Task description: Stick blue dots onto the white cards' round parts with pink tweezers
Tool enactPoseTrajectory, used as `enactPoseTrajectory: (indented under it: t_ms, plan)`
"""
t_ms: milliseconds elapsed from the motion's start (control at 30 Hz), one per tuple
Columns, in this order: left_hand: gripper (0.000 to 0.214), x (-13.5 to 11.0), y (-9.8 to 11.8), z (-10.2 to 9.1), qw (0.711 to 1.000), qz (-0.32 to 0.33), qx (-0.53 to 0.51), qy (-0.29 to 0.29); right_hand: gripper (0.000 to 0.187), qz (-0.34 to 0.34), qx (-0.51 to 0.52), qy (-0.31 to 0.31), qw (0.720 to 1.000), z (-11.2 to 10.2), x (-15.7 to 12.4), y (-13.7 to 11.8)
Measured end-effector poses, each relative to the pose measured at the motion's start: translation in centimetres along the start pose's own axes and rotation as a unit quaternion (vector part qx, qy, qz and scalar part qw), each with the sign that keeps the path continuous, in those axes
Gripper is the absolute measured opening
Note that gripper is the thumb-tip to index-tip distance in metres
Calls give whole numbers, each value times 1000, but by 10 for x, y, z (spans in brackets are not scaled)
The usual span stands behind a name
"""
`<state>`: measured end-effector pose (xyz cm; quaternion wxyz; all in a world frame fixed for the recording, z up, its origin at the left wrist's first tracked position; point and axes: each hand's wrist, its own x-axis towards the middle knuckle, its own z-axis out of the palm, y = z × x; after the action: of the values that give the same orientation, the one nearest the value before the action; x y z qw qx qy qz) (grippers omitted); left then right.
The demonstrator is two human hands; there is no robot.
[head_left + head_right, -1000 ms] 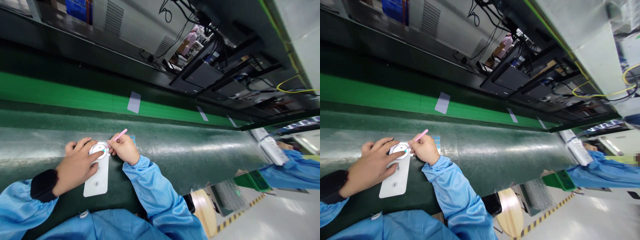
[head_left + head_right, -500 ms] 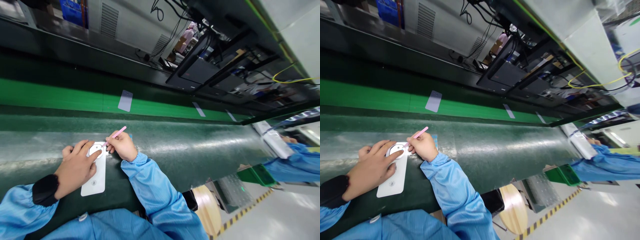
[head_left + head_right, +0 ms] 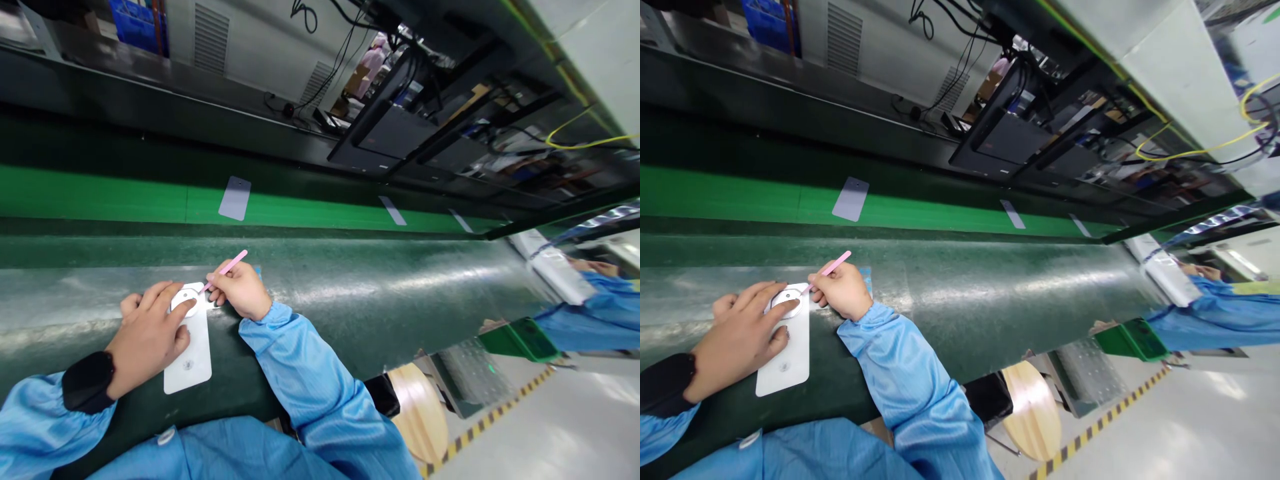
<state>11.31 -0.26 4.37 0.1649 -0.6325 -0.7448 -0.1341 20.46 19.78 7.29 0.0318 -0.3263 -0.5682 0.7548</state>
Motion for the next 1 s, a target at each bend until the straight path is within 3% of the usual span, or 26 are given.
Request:
enactPoseTrajectory:
  t_ms: [567,1000]
  plan:
    - [33,0,-4,2,999,7,-1,31,48,11,8,6,1000,3,-3,-7]
    - [39,2,-1,4,1000,-5,0,11,41,-1,-2,-5,1000,-2,3,3]
